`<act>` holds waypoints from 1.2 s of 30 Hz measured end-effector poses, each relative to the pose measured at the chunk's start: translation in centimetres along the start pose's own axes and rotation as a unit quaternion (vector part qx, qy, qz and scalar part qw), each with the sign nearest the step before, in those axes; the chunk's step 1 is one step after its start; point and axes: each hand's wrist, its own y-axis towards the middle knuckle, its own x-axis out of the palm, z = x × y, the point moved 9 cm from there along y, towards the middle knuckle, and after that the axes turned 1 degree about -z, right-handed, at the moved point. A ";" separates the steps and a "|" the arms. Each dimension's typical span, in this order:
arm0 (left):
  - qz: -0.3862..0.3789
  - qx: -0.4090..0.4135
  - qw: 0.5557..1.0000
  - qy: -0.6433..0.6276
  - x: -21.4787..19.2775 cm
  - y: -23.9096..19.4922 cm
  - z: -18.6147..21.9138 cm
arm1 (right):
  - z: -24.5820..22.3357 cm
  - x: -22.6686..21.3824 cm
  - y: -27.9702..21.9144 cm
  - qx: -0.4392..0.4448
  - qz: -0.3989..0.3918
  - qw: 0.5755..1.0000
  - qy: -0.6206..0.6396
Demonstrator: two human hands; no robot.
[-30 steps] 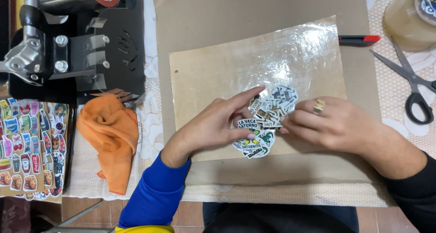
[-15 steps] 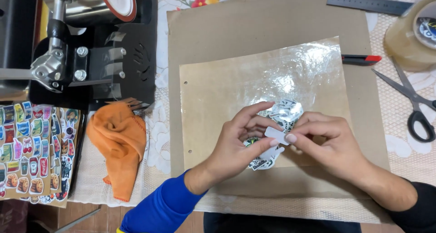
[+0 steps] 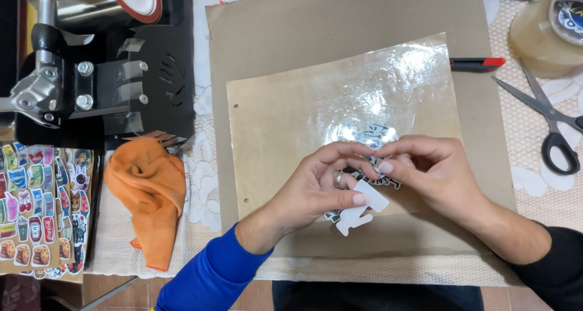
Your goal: The person is cutting tape and peeling stickers to arrange them on a clear plastic board for a printing or display project.
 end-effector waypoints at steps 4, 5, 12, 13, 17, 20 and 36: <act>0.014 -0.004 1.000 0.022 -0.2 0.2 -0.6 | -1.0 0.3 -0.2 -0.022 0.013 1.000 -0.002; 0.021 0.009 0.999 0.035 -0.3 0.2 -0.6 | -1.6 0.5 -0.2 -0.036 0.009 0.999 0.000; 0.017 -0.016 0.996 0.085 0.4 0.1 0.0 | -1.4 -0.2 -0.2 -0.061 0.027 0.997 -0.036; 0.030 -0.032 0.994 0.099 0.5 0.0 0.0 | -1.7 -0.3 -0.2 -0.072 0.039 0.995 -0.054; 0.111 -0.014 0.988 0.108 -0.4 -0.2 0.5 | -2.4 -0.6 0.0 -0.087 0.054 0.991 -0.081; 0.158 0.050 0.963 0.215 -1.5 -0.2 2.6 | -3.3 -0.4 0.0 -0.110 0.062 0.985 -0.113; 0.225 -0.021 0.971 0.078 -3.2 -0.8 0.0 | -8.1 3.8 -4.2 -0.510 0.009 0.753 -0.415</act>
